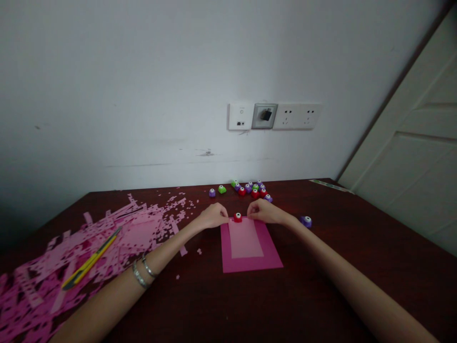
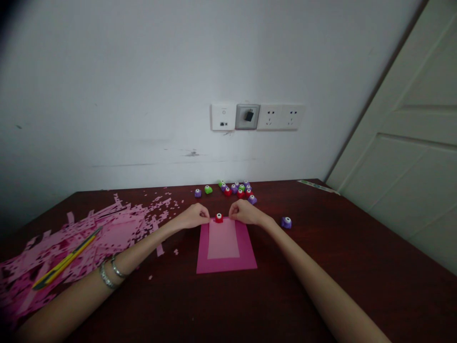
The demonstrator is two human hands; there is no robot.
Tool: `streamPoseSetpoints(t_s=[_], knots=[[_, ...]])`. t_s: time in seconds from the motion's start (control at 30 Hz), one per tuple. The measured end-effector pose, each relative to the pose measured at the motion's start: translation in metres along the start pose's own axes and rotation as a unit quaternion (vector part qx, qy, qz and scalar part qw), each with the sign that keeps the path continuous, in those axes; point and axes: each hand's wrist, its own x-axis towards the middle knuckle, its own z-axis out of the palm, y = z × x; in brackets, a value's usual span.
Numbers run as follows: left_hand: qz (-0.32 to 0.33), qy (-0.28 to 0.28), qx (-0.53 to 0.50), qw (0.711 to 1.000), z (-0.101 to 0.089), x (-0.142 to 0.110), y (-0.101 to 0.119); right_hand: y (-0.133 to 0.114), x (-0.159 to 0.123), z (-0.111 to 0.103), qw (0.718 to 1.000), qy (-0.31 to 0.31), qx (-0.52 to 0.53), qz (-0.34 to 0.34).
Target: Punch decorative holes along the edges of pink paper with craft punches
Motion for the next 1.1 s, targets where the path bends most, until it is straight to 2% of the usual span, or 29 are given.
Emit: streamPoseSetpoints(t_s=[0.53, 0.87, 1.1], knots=[[0.018, 0.004, 0.005, 1.000, -0.001, 0.000, 0.001, 0.002, 0.002, 0.002, 1.000, 0.018, -0.017, -0.006], [-0.005, -0.003, 0.003, 1.000, -0.010, -0.006, 0.010, 0.002, 0.001, 0.001, 1.000, 0.018, -0.006, 0.005], [-0.021, 0.038, 0.031, 0.999, -0.019, -0.006, 0.012, -0.010, -0.002, -0.007, 0.996, 0.085, -0.020, 0.026]])
